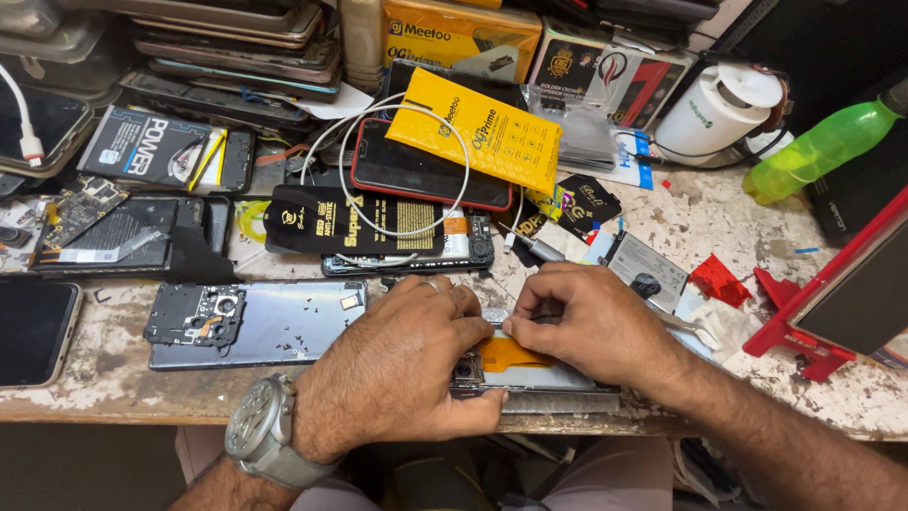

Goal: The person disassembles a smartphone, removes the battery, and manipulates internal components using a screwdriver and tweezers. They reposition the battery and camera module, then place the back cover aside.

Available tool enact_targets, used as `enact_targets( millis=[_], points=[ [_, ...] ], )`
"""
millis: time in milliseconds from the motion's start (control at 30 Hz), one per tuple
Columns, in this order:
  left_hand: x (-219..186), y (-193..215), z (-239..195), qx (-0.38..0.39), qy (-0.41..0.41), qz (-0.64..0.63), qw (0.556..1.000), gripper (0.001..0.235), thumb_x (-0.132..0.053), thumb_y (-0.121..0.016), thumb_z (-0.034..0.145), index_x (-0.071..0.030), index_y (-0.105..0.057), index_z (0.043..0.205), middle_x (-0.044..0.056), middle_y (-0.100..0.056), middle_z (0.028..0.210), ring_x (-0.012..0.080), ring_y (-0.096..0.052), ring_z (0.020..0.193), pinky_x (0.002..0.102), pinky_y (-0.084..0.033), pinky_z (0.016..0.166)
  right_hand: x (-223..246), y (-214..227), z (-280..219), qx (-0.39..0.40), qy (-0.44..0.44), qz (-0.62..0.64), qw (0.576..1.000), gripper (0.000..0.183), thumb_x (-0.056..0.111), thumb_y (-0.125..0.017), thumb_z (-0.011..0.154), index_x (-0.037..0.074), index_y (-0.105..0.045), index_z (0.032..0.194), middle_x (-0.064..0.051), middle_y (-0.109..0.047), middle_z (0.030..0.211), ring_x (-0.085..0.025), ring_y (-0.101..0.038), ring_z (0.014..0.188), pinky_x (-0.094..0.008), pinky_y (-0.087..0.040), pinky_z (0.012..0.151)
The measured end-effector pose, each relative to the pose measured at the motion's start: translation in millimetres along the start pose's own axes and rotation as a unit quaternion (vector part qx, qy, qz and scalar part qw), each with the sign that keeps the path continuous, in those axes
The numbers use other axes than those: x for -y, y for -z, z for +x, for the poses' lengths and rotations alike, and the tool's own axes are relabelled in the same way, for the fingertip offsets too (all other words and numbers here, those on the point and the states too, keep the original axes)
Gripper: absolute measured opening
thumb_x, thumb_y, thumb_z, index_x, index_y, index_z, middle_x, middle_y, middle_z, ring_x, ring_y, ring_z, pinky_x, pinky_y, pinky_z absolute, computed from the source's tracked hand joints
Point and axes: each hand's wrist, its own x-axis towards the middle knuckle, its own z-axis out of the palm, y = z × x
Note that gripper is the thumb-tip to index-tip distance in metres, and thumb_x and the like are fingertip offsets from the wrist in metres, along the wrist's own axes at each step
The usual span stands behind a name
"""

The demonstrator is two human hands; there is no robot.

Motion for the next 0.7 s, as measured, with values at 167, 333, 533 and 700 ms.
enact_targets(
  millis=[167,333,533,700],
  points=[
    [-1,6,2,-0.010,0.002,-0.025,1.000,0.058,-0.050,-0.071,0.074,0.002,-0.073,0.101,0.017,-0.070,0.102,0.0353,-0.064,0.095,0.045,-0.048,0.089,2,1,0,0.003,0.020,-0.009,1.000,0.023,0.030,-0.076,0.078,0.009,-0.076,0.087,-0.005,-0.070,0.076,-0.018,-0.071,0.073,-0.034,-0.057,0.068],
    [-2,10,3,0.006,0.041,-0.043,0.998,0.064,-0.051,-0.075,0.071,0.001,-0.069,0.107,0.018,-0.070,0.085,0.0362,-0.065,0.086,0.046,-0.049,0.085,-3,-2,-2,-0.008,0.033,0.007,0.999,0.023,0.029,-0.077,0.079,0.007,-0.075,0.083,-0.005,-0.070,0.075,-0.018,-0.070,0.071,-0.034,-0.057,0.067],
    [-2,10,4,-0.015,0.017,-0.042,0.999,0.062,-0.052,-0.075,0.072,0.001,-0.070,0.103,0.018,-0.070,0.087,0.0369,-0.066,0.086,0.046,-0.050,0.085,-9,-4,-2,-0.008,0.031,0.061,0.998,0.022,0.028,-0.077,0.079,0.006,-0.076,0.083,-0.004,-0.068,0.074,-0.014,-0.067,0.065,-0.030,-0.055,0.061],
    [-1,8,4,-0.004,0.016,-0.032,0.999,0.063,-0.053,-0.073,0.071,0.002,-0.073,0.103,0.018,-0.071,0.097,0.0370,-0.064,0.089,0.046,-0.050,0.083,-19,-7,0,-0.028,0.033,0.098,0.994,0.022,0.026,-0.078,0.080,0.005,-0.076,0.086,-0.002,-0.070,0.075,-0.010,-0.065,0.066,-0.028,-0.055,0.060]
  ],
)
